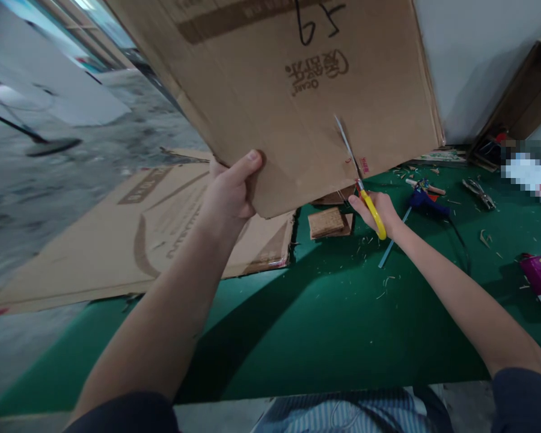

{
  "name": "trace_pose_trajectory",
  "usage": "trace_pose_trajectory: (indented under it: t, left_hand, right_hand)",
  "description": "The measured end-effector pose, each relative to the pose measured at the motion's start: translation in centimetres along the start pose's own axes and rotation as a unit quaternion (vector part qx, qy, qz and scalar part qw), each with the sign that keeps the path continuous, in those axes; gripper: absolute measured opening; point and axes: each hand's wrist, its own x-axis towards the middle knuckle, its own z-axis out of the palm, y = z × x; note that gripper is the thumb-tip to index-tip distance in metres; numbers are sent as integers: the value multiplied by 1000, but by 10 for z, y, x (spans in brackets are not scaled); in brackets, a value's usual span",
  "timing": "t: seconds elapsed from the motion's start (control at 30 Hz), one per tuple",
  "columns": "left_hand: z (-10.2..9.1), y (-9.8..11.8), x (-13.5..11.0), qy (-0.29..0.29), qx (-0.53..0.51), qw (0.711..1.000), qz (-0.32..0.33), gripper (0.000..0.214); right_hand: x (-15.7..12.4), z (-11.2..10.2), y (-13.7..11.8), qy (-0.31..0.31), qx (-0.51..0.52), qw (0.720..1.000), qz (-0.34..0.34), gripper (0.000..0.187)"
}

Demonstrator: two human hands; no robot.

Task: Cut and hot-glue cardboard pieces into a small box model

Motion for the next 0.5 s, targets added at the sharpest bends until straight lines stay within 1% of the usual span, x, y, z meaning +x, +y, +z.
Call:
trace_pose_trajectory:
  t: [0.03,0.1,0.3,0.37,0.5]
  left_hand:
    - [-1,-1,0,-4,-1,1000,-4,56]
    - [-1,-2,0,-9,-3,1000,-12,59]
    - [2,-4,-3,0,-14,1000,-21,58]
    - [4,-4,-5,2,-20,1000,-23,58]
    - [8,-2,-9,-2,-22,1000,-16,58]
  right_hand:
    - [0,0,-1,13,5,1000,7,61]
    - [-2,0,-7,14,23,999,31,64]
    - [-2,-4,-24,-48,111,986,115,76]
    - [-2,-5,-26,-46,114,985,120,79]
    - [-2,-4,-25,-28,81,992,91,77]
